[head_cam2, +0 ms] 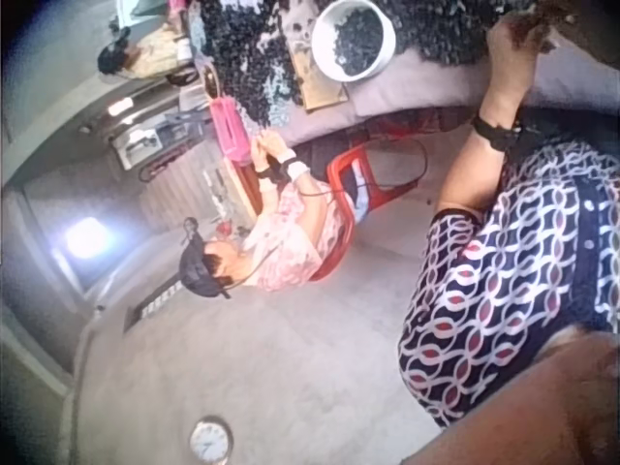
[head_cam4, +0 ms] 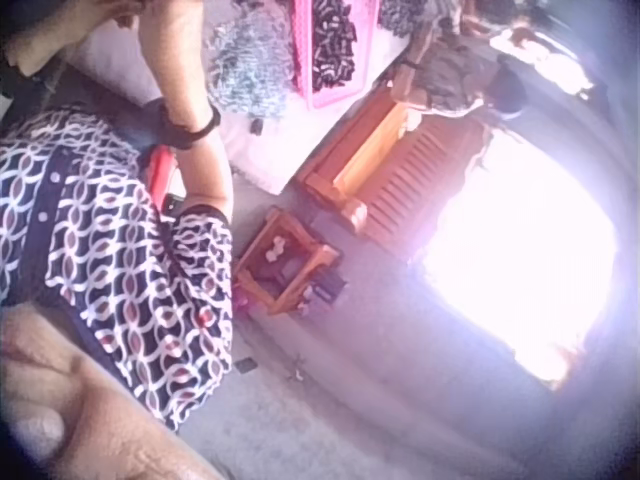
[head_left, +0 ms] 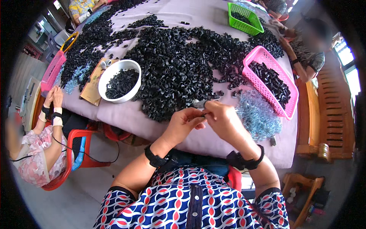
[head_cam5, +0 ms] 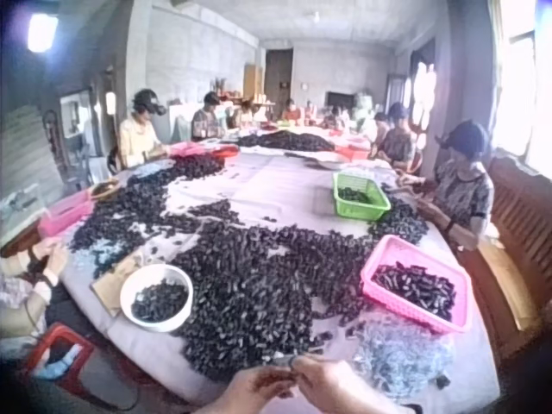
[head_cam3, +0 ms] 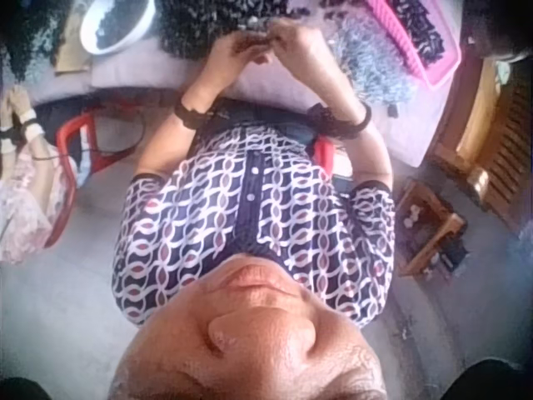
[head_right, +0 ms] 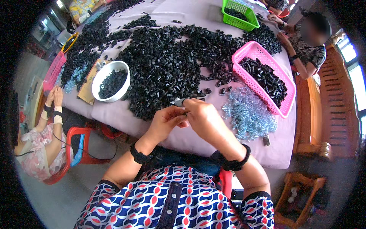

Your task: Manually assembling small black shoe components at a production table.

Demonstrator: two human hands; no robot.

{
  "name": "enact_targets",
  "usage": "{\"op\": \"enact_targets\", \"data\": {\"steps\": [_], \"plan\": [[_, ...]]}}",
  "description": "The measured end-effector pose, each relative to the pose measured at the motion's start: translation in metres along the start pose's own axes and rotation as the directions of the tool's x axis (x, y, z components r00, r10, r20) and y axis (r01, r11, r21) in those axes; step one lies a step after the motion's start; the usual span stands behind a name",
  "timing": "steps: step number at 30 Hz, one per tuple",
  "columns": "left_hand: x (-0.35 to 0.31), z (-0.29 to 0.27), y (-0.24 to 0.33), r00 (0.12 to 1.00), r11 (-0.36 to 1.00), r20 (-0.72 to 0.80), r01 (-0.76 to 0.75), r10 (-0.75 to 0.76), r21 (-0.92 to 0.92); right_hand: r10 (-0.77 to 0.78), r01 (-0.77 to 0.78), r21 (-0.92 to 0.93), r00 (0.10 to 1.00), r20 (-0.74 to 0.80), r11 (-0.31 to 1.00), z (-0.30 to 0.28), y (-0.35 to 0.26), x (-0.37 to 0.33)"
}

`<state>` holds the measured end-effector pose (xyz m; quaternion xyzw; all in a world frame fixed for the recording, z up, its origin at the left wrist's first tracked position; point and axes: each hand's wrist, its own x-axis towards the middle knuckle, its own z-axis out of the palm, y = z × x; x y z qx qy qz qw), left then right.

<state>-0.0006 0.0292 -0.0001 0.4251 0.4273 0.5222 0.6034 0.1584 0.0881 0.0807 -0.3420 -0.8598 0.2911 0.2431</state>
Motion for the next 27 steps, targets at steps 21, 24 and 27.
{"op": "enact_targets", "data": {"steps": [21, 24, 27], "plan": [[-0.004, 0.014, 0.007, 0.996, 0.991, -0.081, -0.057, 0.047, -0.121, -0.122, 0.064, -0.284, 0.974, -0.19, 0.957, 0.026, -0.005, -0.032], [-0.007, 0.019, 0.001, 0.995, 0.985, -0.093, -0.051, 0.036, -0.167, -0.104, 0.024, -0.38, 0.976, -0.191, 0.925, 0.032, 0.003, -0.041], [-0.015, 0.022, -0.002, 0.995, 0.979, -0.081, -0.071, 0.057, -0.19, -0.099, 0.017, -0.38, 0.975, -0.197, 0.925, 0.036, 0.0, -0.048]]}}
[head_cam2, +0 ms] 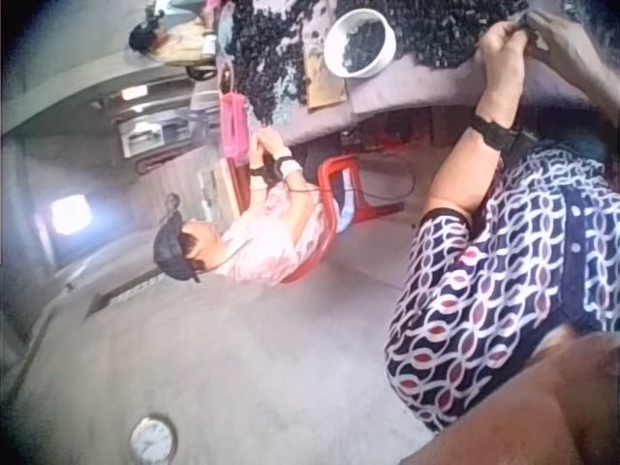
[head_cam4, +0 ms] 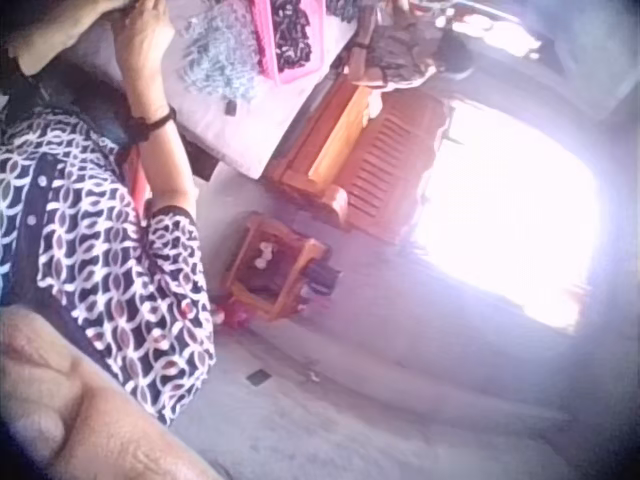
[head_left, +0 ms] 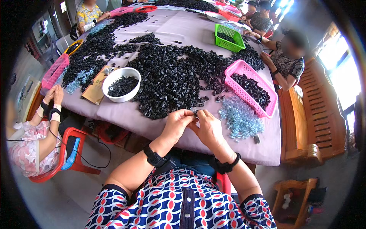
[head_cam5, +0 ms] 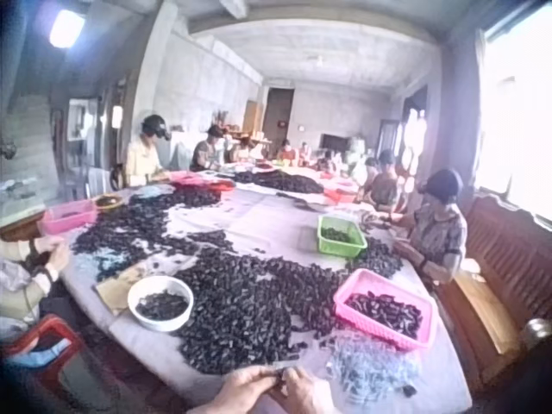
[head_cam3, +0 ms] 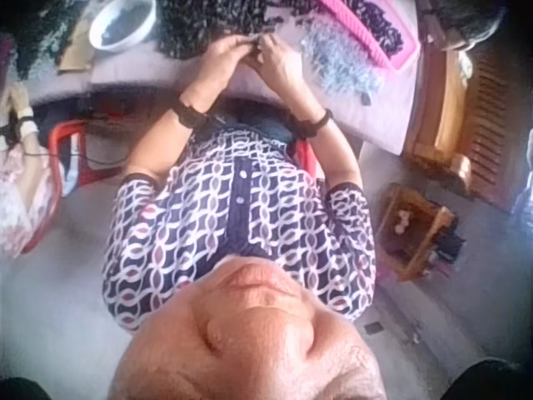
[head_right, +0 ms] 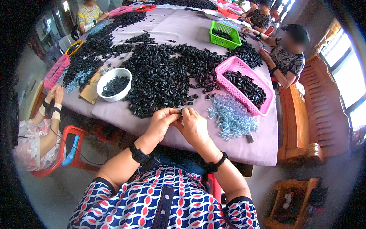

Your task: Manually assembling small black shoe components at a production table.

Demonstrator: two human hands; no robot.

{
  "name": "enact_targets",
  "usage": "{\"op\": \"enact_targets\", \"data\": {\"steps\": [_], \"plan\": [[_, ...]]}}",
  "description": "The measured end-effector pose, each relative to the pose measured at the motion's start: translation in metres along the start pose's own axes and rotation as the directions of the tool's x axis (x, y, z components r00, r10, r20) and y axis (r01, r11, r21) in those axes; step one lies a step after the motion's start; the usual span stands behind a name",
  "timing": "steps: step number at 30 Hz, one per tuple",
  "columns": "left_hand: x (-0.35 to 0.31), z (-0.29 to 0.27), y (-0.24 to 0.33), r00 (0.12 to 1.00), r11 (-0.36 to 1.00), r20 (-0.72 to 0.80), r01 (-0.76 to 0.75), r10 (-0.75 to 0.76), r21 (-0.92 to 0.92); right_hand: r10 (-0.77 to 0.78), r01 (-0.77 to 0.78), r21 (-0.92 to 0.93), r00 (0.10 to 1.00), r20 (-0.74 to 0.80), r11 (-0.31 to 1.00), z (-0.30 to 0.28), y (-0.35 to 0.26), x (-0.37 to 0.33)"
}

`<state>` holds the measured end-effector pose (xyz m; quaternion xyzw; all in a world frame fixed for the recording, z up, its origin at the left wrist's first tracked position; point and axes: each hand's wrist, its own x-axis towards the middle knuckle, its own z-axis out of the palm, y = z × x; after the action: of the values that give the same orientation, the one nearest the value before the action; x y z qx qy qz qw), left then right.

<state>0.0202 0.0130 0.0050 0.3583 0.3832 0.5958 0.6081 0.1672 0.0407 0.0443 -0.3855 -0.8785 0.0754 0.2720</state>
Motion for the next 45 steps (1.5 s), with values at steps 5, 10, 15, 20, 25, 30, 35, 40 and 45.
{"op": "enact_targets", "data": {"steps": [5, 10, 15, 20, 25, 30, 35, 40, 45], "plan": [[-0.005, 0.002, 0.003, 0.999, 0.989, -0.019, -0.023, 0.026, 0.143, -0.018, 0.019, -0.056, 1.0, 0.015, 0.998, 0.004, 0.0, -0.009], [0.005, -0.017, -0.012, 0.987, 0.874, 0.157, -0.058, -0.021, 0.483, 0.039, -0.039, 0.004, 0.998, 0.04, 0.999, 0.02, 0.01, -0.019], [0.012, -0.018, -0.017, 0.994, 0.848, 0.101, -0.014, -0.046, 0.531, 0.088, -0.088, 0.013, 0.996, 0.03, 0.996, 0.035, 0.014, -0.022], [0.019, -0.021, -0.024, 0.994, 0.801, 0.113, -0.075, 0.009, 0.594, 0.111, -0.111, -0.018, 0.994, 0.003, 0.994, 0.038, 0.016, -0.022], [0.023, -0.027, -0.028, 0.982, 0.766, 0.187, -0.111, -0.011, 0.633, 0.076, -0.077, -0.046, 0.997, -0.029, 0.996, 0.039, 0.012, -0.024], [0.023, -0.025, -0.025, 0.974, 0.774, 0.187, -0.016, -0.132, 0.633, 0.04, -0.042, -0.023, 0.997, -0.07, 0.999, 0.042, 0.016, -0.028], [0.03, -0.031, -0.032, 0.986, 0.748, 0.165, -0.117, 0.01, 0.654, 0.08, -0.08, -0.049, 0.997, -0.003, 0.996, 0.038, 0.011, -0.021], [0.025, -0.027, -0.024, 0.984, 0.762, 0.179, -0.109, -0.01, 0.639, 0.026, -0.031, -0.071, 0.997, -0.077, 0.997, 0.045, 0.017, -0.023], [0.013, -0.022, -0.018, 0.986, 0.726, 0.162, -0.094, -0.025, 0.681, 0.033, -0.037, -0.039, 0.995, -0.094, 0.999, 0.043, 0.014, -0.03]]}}
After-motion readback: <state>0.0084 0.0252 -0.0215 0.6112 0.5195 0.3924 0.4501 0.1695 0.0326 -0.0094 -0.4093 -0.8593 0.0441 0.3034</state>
